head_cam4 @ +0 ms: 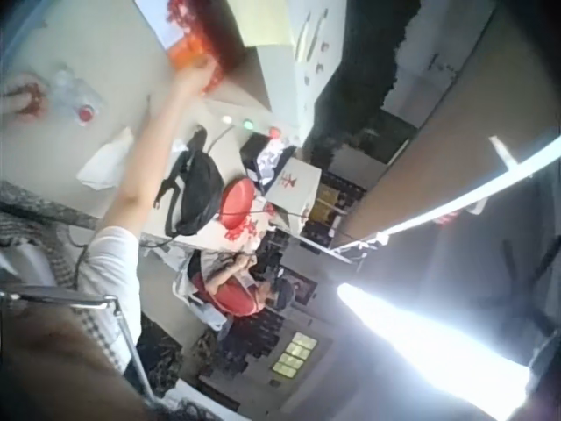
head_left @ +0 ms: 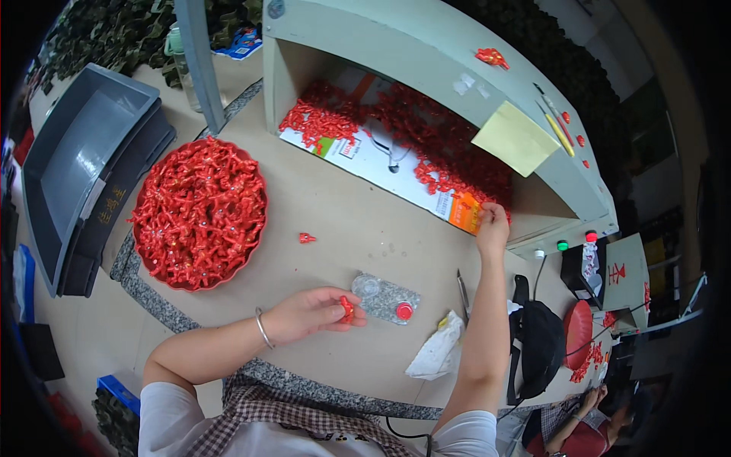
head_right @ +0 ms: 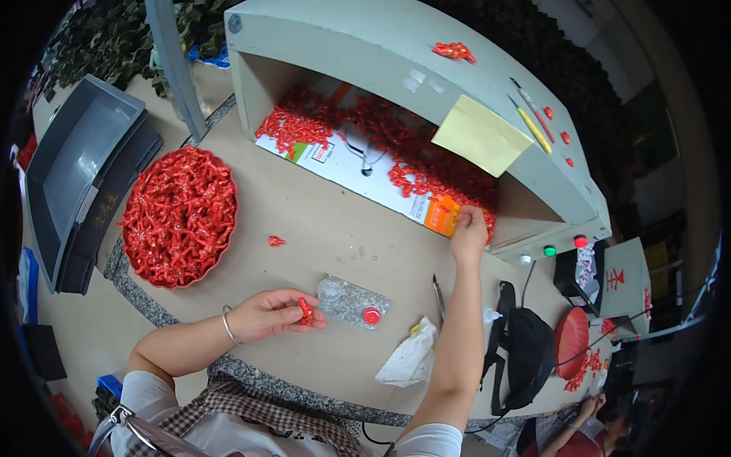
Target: The person assembles small plastic toy figures by attaching components together by hand.
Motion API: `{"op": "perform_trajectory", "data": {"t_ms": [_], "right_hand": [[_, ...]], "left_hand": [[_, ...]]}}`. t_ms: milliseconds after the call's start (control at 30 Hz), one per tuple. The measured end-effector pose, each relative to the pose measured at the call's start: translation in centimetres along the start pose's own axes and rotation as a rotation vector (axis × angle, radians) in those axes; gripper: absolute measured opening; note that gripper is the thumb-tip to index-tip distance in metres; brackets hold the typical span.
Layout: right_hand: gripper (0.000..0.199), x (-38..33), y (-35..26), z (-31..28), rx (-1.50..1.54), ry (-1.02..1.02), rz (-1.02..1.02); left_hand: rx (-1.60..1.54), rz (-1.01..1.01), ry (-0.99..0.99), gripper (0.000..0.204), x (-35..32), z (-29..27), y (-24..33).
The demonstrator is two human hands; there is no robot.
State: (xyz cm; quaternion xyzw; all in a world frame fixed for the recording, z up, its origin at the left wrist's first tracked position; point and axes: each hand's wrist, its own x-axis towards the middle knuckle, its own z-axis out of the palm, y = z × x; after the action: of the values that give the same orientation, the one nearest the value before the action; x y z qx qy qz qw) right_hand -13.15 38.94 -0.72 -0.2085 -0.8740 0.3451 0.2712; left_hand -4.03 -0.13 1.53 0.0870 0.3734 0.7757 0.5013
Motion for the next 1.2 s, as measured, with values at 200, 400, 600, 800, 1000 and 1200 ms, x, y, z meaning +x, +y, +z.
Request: {"op": "perform_trajectory", "data": {"t_ms": [200, 400, 600, 800, 1000, 1200], "right_hand": [[0.010, -1.0, -0.1, 0.5, -0.103, 0.037, -0.045], [0.014, -1.2, -2.2, 2.0, -0.250, -0.077, -0.299], [0.013, -0.6, -0.8, 1.8, -0.482, -0.015, -0.494], [0.016, -5.6, -5.9, -4.0, 0.409, -0.223, 0.200], [0.016, -15.5, -10.9, -8.5, 0.419, -0.355, 0.211], [0.006, -21.8, -11.2, -7.7, 0.686, -0.409, 0.334]], "left_hand": [[0.097, -0.003, 0.042, 0.026, -0.9, -0.4, -1.0], [0.124, 0.011, 0.006, 0.023, -0.9, -0.6, -0.9], [0.150, 0.033, 0.039, 0.021, -0.5, -0.2, -0.8], [0.148, -0.015, 0.032, 0.030, -1.2, -0.2, -0.5], [0.148, 0.089, 0.076, 0.032, -0.6, 0.1, -1.2], [0.285, 0.030, 0.011, 0.027, -0.7, 0.4, -1.7]]}}
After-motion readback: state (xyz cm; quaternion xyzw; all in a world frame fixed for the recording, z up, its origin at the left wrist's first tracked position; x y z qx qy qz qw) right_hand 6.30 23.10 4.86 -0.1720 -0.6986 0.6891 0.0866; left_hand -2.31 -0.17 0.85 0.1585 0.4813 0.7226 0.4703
